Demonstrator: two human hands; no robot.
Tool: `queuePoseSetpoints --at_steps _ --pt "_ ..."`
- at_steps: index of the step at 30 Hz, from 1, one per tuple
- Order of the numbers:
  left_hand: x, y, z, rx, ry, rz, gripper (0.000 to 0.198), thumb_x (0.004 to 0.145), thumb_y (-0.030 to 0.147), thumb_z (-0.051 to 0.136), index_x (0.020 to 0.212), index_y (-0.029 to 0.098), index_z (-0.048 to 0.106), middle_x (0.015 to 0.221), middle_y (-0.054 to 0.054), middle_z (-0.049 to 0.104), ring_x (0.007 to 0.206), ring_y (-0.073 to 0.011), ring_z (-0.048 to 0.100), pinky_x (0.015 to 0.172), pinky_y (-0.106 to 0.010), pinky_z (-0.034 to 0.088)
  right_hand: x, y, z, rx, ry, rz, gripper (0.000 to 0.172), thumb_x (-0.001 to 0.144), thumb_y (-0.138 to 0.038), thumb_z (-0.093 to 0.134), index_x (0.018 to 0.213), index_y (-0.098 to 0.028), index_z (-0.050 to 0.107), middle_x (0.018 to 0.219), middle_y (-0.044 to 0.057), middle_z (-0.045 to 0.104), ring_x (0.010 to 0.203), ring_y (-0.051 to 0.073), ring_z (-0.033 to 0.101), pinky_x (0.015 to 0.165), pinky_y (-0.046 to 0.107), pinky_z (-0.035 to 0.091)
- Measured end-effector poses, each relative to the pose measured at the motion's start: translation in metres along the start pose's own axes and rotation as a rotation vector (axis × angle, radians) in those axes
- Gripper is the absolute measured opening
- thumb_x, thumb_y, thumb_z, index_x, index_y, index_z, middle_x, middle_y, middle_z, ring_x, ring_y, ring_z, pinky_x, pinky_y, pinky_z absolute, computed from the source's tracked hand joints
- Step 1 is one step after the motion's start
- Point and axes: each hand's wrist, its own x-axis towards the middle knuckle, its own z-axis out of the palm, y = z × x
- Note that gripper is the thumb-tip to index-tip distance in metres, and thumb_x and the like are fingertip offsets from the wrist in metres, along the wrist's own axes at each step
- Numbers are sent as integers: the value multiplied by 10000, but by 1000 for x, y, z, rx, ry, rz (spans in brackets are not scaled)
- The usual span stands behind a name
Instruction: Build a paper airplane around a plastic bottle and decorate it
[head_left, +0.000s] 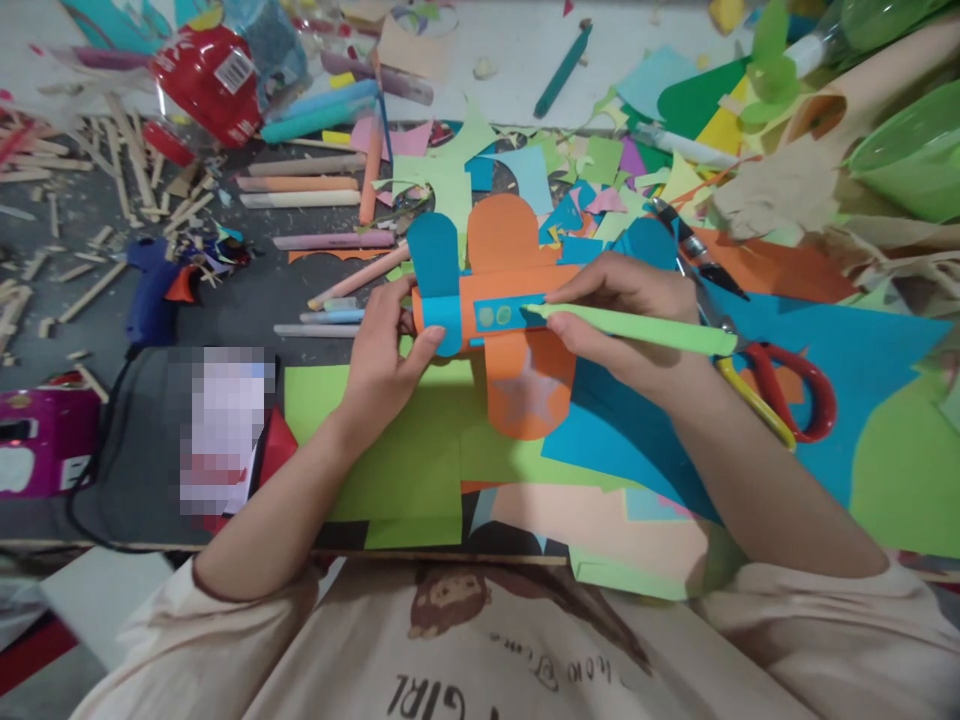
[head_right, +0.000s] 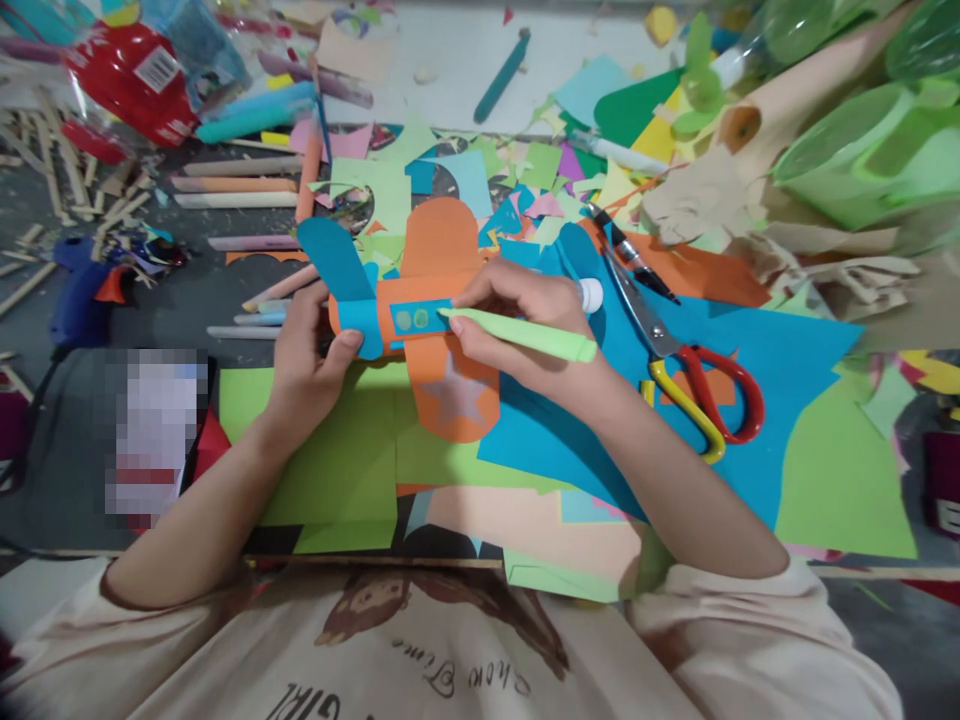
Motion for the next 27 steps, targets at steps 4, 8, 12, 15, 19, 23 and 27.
queuePoseSetpoints --at_steps 4,8,12,15,19,23,27 --pt "-1 0 0 -8 -3 -1 512 914 622 416 1243 239 496 1090 -93 602 810 -178 579 701 -301 496 -1 1 5 -5 13 -53 68 811 -283 675 757 -247 656 651 -15 646 548 132 553 483 290 436" --pt "-1 1 0 8 -3 -15 524 915 627 406 1253 237 495 1070 -93 601 812 -188 580 700 -312 499 -2 -1 6 -29 8 -76 30 808 -272 682 783 -260 673 643 -20 655 531 130 550 472 286 433" --pt "-1 0 0 -5 -2 -14 527 908 639 413 1248 246 498 1052 -83 601 815 -188 587 708 -321 508 -3 -2 5 -72 -17 -82 20 815 -278 688 811 -259 687 652 -13 659 524 125 547 464 279 430" --pt "-1 -2 1 -7 -2 -15 530 902 650 416 1240 250 502 1044 -71 598 818 -187 594 706 -324 514 -2 -1 4 -65 -26 -72 25 821 -276 680 806 -255 681 642 -17 656 520 123 549 458 272 427" --pt "-1 -3 1 10 -6 -5 522 910 641 409 1242 247 496 1049 -64 590 794 -177 595 658 -312 506 -1 -1 3 -4 -39 -73 53 814 -259 678 762 -261 669 640 -25 656 523 122 556 464 272 427" --pt "-1 0 1 10 4 -12 536 912 642 401 1241 230 498 1082 -91 602 822 -190 597 677 -323 508 -1 0 2 32 20 -58 45 804 -247 684 772 -265 659 642 -20 644 529 129 552 476 291 435" --pt "-1 0 0 11 7 -18 530 909 639 412 1235 232 504 1078 -93 612 850 -201 606 690 -326 513 -1 3 3 10 25 -37 58 802 -256 682 755 -272 653 631 -16 635 536 137 548 475 306 433"
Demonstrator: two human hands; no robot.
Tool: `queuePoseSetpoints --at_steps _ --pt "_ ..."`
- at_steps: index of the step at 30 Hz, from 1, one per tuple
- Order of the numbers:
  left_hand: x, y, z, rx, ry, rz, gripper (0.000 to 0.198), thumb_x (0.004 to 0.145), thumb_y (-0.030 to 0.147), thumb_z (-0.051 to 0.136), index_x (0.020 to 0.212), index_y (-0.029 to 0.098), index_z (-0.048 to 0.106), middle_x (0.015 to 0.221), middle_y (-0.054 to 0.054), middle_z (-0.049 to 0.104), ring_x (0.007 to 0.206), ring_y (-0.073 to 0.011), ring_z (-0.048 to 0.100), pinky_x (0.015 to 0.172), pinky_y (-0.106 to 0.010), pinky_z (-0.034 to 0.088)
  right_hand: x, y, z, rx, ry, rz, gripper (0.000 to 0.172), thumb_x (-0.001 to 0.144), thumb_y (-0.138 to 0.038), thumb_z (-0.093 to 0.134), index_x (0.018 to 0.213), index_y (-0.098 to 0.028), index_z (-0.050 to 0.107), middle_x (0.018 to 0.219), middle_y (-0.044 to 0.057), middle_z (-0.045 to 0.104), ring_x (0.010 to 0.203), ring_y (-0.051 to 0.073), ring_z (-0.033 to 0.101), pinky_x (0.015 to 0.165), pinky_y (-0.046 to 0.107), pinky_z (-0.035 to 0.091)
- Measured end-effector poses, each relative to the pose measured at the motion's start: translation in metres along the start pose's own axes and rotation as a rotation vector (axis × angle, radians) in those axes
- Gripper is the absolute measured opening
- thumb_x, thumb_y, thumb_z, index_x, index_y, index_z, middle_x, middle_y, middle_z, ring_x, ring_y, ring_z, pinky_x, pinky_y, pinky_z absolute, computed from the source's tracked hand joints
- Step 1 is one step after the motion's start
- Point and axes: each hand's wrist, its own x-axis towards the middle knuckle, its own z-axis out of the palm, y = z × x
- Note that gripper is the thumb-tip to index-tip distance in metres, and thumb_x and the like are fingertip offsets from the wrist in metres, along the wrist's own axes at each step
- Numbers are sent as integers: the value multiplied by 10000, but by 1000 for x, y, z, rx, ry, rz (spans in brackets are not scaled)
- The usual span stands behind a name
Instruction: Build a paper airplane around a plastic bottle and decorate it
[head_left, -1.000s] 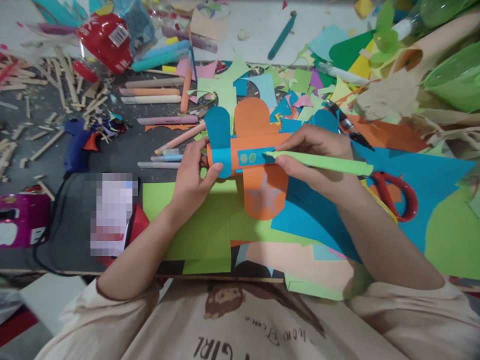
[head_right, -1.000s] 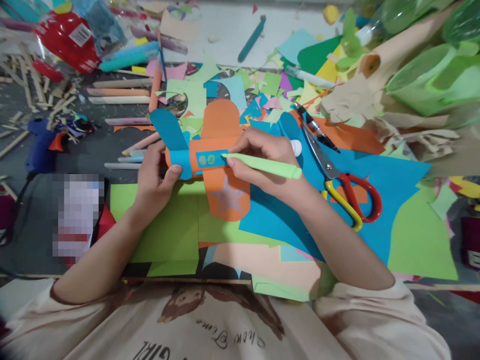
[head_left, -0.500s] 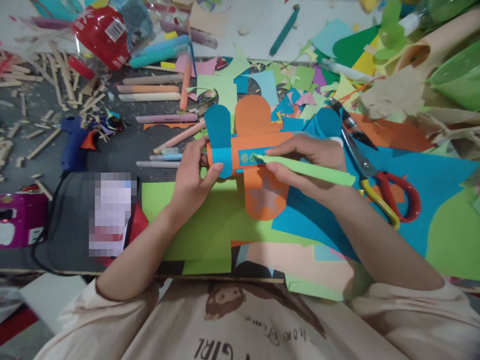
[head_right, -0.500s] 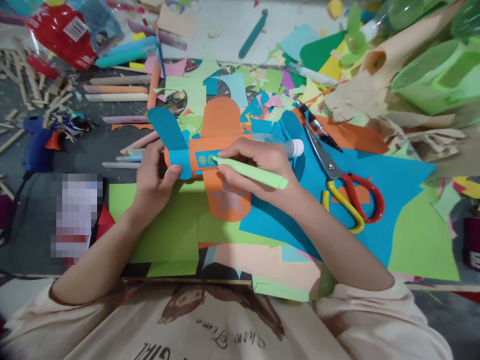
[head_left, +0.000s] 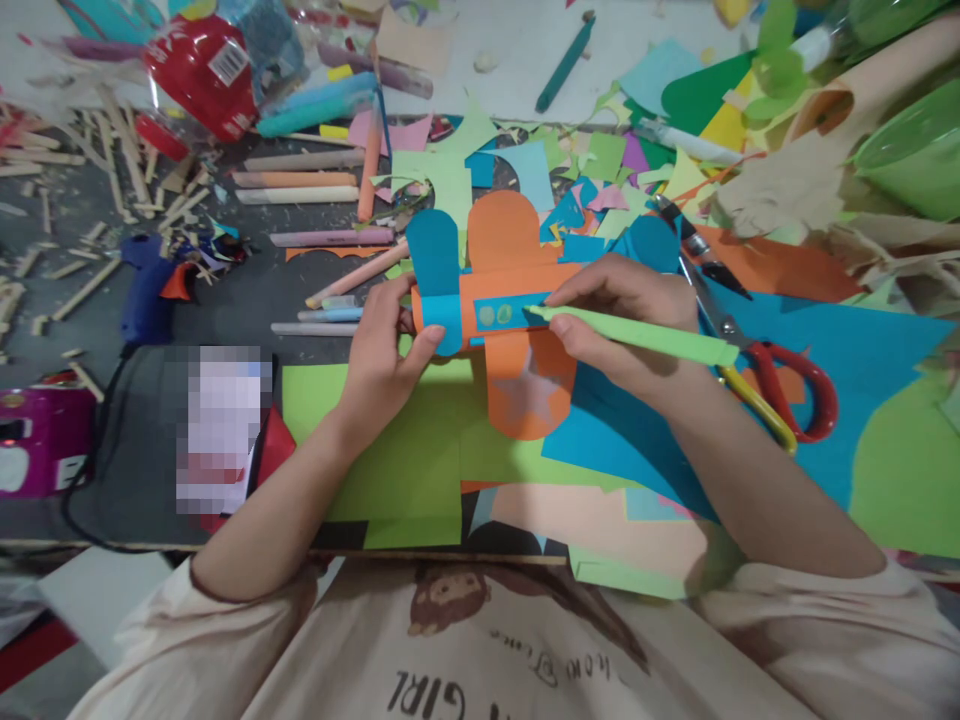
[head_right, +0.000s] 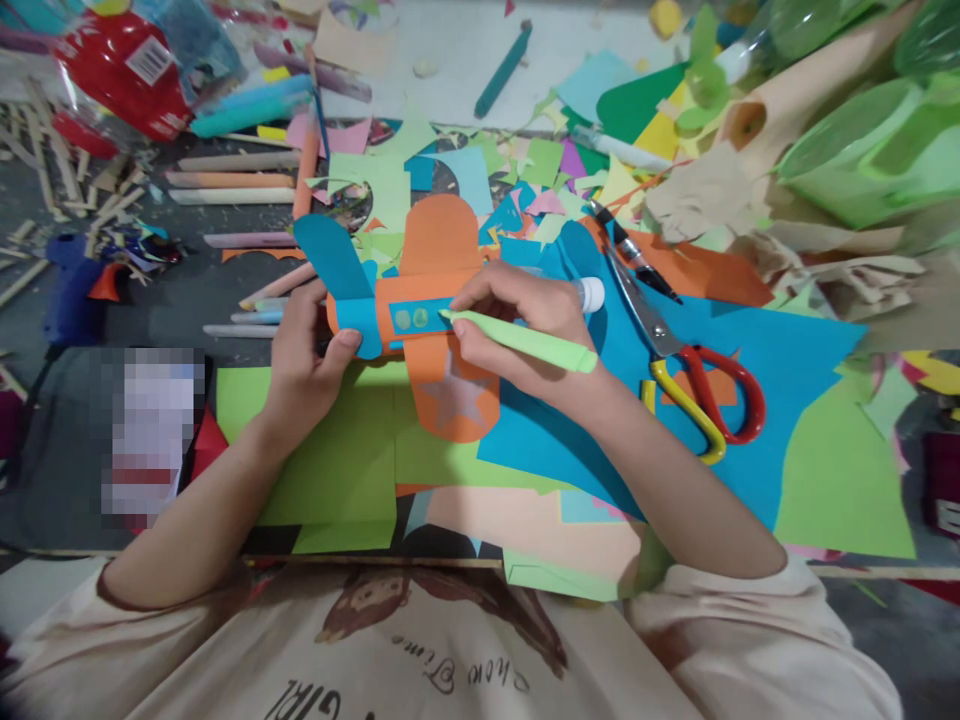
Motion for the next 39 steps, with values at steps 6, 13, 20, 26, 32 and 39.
queuePoseSetpoints --at_steps 6,13,20,26,32,39 --pt "-1 -3 0 2 2 10 497 913 615 431 1244 250 502 1067 -79 604 850 -201 605 683 -327 521 -1 3 0 -63 13 8 84 814 -351 689 752 -300 662 632 -15 642 555 150 558 479 308 421" --pt "0 -4 2 -12 10 10 514 898 637 435 1235 256 512 1029 -81 601 910 -221 590 786 -354 513 0 -3 0 -49 -32 2 99 839 -316 662 754 -272 638 627 -22 610 535 130 529 492 292 410" --pt "0 -3 2 -28 9 2 508 889 646 438 1228 274 509 1055 -84 599 875 -218 593 792 -365 519 0 -4 1 -24 -55 -76 101 818 -208 650 732 -245 615 590 -42 585 499 107 505 466 265 377" --pt "0 -3 1 -6 14 19 509 898 634 431 1239 265 513 1061 -85 612 948 -236 598 830 -372 520 0 -3 0 -52 -82 -16 115 804 -224 654 695 -253 631 610 -25 613 538 131 527 484 283 389" --pt "0 -3 0 12 -5 26 515 910 624 419 1257 250 496 1075 -90 608 917 -227 603 800 -359 517 3 -8 -4 -41 -129 11 139 786 -168 614 662 -229 599 568 -27 582 505 117 498 459 266 382" --pt "-1 -5 1 15 9 29 498 913 615 423 1252 257 496 1071 -91 607 932 -230 603 787 -350 516 2 -3 -4 -11 27 3 133 784 -181 654 680 -247 605 606 -23 591 504 123 510 460 282 409"
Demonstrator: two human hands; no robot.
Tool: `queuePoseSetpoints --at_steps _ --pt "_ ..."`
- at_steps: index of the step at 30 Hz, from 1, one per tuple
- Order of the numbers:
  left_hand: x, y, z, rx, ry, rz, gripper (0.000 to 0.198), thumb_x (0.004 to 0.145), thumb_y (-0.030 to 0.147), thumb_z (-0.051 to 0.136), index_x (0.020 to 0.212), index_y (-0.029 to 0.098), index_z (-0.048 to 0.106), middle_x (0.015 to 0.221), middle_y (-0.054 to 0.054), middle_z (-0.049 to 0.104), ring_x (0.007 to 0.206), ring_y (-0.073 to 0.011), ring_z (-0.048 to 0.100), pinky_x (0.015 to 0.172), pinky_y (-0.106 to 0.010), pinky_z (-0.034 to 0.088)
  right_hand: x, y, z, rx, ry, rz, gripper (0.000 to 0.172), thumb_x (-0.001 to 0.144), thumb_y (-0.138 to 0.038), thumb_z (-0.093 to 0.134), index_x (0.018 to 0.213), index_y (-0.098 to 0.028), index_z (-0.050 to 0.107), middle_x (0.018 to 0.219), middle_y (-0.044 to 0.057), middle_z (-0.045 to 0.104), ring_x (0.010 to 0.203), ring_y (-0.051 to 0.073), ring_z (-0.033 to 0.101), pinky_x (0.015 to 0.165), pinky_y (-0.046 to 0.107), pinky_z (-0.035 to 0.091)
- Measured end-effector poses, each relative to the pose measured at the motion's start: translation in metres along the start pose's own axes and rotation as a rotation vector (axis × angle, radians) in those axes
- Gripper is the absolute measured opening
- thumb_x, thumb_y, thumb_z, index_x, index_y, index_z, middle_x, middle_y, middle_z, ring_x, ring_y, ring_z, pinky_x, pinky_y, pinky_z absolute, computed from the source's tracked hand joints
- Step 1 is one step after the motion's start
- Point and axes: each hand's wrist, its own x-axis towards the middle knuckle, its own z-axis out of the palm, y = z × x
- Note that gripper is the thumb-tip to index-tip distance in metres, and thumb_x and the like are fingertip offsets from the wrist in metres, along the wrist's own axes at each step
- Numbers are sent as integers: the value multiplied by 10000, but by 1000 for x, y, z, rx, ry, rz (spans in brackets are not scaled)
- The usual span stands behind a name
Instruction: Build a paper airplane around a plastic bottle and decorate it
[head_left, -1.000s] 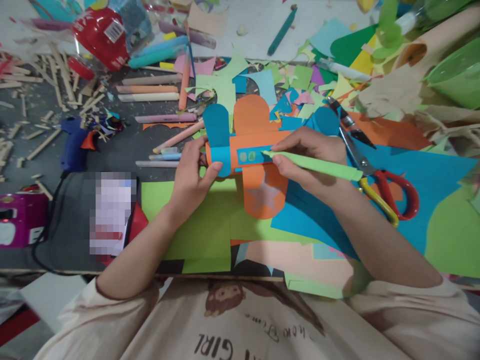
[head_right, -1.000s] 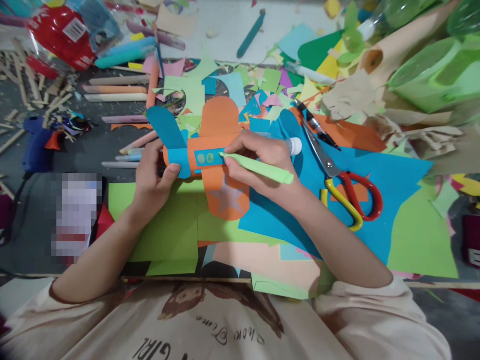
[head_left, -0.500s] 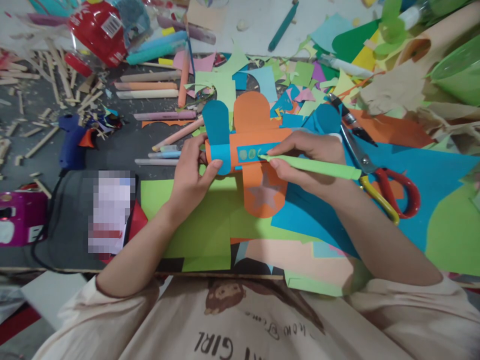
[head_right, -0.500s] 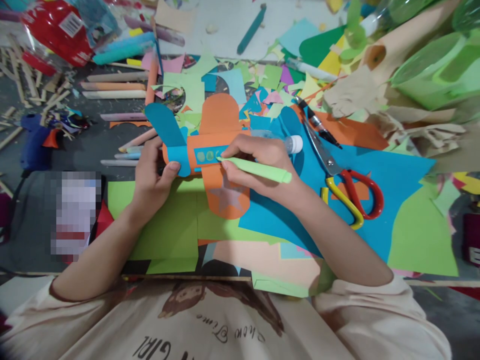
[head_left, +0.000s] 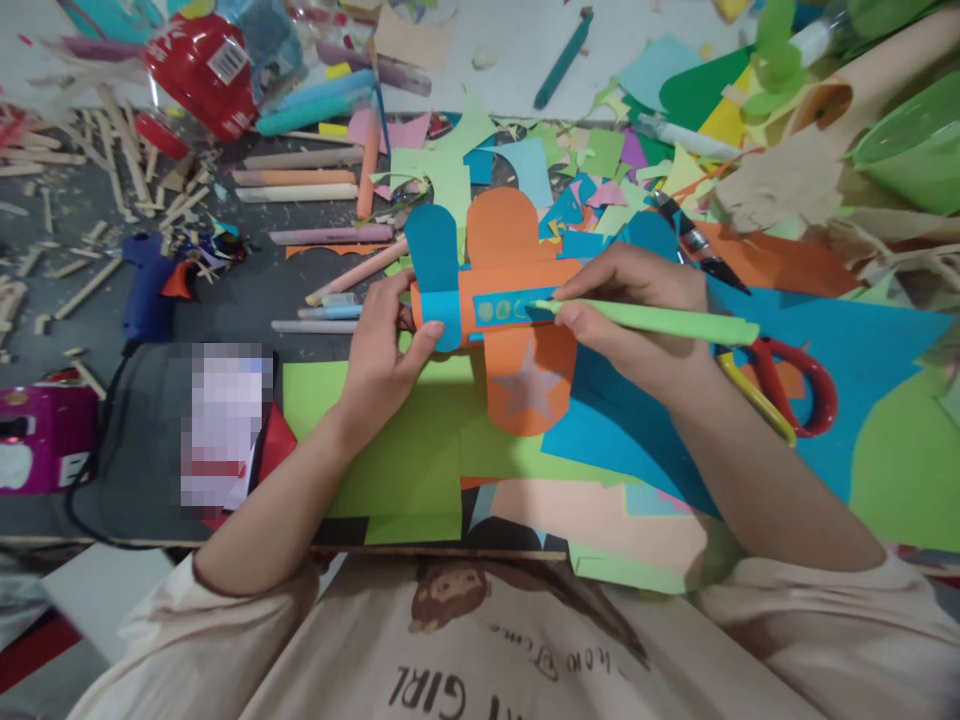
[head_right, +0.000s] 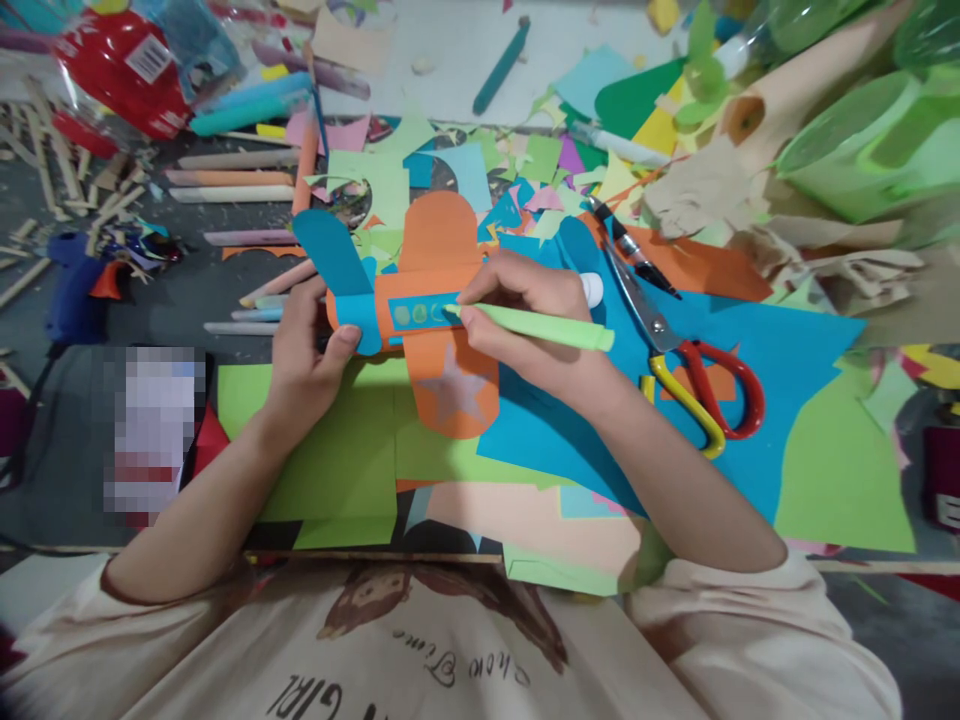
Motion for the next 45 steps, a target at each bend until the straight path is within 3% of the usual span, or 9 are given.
queuePoseSetpoints --at_steps 8,20,30,36,41,45 --pt "0 -1 0 -7 -1 12 490 912 613 431 1252 265 491 1062 -83 603 934 -230 604 816 -371 517 -2 3 3 -23 -48 30 85 810 -312 699 743 -271 666 636 -15 637 546 137 552 483 293 416" --pt "0 -1 0 -20 0 5 481 909 611 437 1252 278 493 1074 -80 601 951 -238 598 838 -393 516 -1 4 0 -108 -52 -17 165 811 -296 673 665 -269 602 596 -3 597 546 163 538 488 321 428" --pt "0 2 -1 -14 -9 -8 496 907 614 434 1249 261 500 1078 -89 610 921 -231 608 795 -370 529 1 -2 2 -64 -69 -134 240 767 -90 604 609 -234 496 531 -29 503 467 105 421 426 285 320" --pt "0 2 0 -25 3 -24 506 895 633 441 1230 259 510 1086 -89 606 939 -237 611 826 -387 527 0 -3 2 -6 -100 -23 183 770 -148 622 623 -242 567 577 -23 563 497 121 472 464 293 366" --pt "0 1 0 -25 -1 -21 483 901 623 435 1231 277 504 1090 -89 610 953 -241 610 808 -378 532 -2 0 4 3 -9 33 128 793 -236 654 679 -266 603 604 -13 597 522 144 509 482 311 405" --pt "0 2 0 -24 5 -20 475 899 622 442 1222 279 509 1075 -89 614 947 -242 610 788 -373 534 -3 1 5 -54 -13 52 167 817 -372 666 688 -278 614 607 -10 609 544 151 526 488 309 414"
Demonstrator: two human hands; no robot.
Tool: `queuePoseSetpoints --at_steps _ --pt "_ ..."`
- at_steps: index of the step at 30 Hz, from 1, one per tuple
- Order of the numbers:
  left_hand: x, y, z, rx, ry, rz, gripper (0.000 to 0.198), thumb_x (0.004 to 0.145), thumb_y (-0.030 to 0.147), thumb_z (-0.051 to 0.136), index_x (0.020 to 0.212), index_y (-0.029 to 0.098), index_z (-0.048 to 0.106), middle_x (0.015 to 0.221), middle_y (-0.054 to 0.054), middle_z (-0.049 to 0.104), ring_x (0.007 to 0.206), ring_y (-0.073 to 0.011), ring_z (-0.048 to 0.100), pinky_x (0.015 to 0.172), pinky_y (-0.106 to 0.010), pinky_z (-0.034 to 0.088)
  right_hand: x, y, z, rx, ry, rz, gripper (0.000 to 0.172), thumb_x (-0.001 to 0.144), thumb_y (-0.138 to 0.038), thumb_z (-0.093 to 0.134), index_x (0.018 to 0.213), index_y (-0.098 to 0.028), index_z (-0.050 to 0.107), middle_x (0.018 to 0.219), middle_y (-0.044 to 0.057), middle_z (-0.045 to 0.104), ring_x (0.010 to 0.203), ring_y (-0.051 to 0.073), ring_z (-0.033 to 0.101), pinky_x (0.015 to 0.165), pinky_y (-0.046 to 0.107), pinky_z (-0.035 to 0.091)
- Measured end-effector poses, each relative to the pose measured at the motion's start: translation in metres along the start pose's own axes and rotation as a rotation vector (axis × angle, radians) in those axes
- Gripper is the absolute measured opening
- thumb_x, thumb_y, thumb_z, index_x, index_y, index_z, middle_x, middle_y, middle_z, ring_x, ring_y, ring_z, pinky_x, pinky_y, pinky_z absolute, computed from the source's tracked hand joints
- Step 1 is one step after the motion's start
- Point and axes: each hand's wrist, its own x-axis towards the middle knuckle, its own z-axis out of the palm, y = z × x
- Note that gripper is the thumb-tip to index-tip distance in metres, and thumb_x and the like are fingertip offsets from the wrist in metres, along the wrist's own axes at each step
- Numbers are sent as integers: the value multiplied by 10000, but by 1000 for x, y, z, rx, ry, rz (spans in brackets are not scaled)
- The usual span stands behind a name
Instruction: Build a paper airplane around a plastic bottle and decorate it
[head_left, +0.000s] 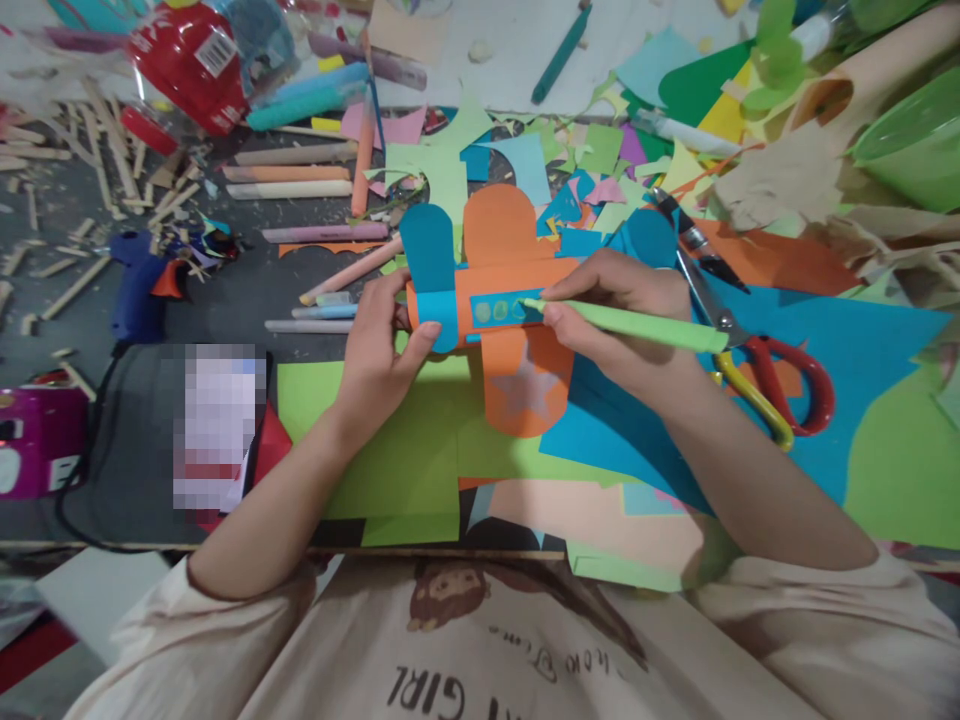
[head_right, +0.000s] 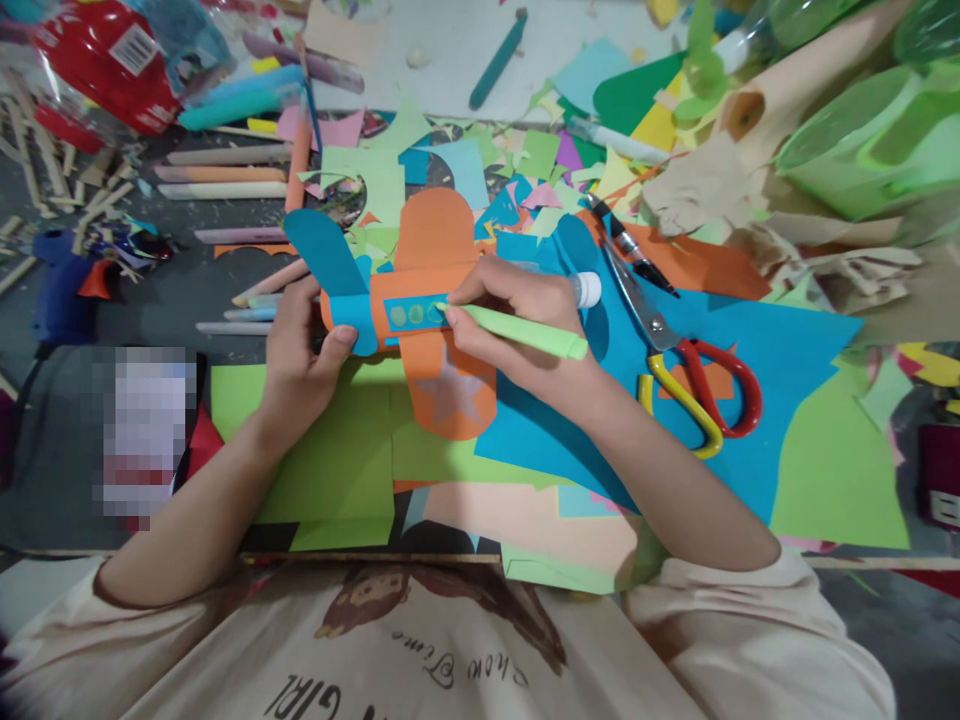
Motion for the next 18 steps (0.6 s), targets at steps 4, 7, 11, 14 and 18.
queuePoseSetpoints --at_steps 4,7,11,14,18 --pt "0 0 0 16 5 9 489 897 629 437 1228 277 509 1082 -90 614 961 -252 605 810 -388 524 0 -2 0 11 -45 -38 204 841 -392 640 691 -257 612 586 -17 591 524 132 515 478 286 404" --pt "0 0 1 21 4 16 488 900 628 430 1230 278 508 1070 -88 621 962 -254 605 815 -390 519 0 -1 0 5 -53 -51 207 838 -375 642 671 -255 615 572 -19 583 513 128 507 472 286 396" --pt "1 -1 2 43 33 55 476 905 617 430 1223 275 523 1030 -85 631 930 -248 612 780 -375 522 0 1 -2 7 -78 -56 178 815 -329 666 659 -251 628 589 -15 599 521 131 520 474 291 399" --pt "1 -2 2 40 39 60 476 902 616 437 1223 275 523 1031 -87 630 905 -248 616 774 -382 524 2 1 -4 50 -35 -45 161 803 -272 669 655 -245 609 598 -18 598 520 131 525 482 293 416" --pt "0 -1 1 17 8 17 486 899 617 443 1237 274 511 1081 -96 619 939 -259 618 806 -402 527 3 2 -2 69 34 -36 167 796 -243 659 644 -258 591 590 -20 591 515 141 529 475 306 416"
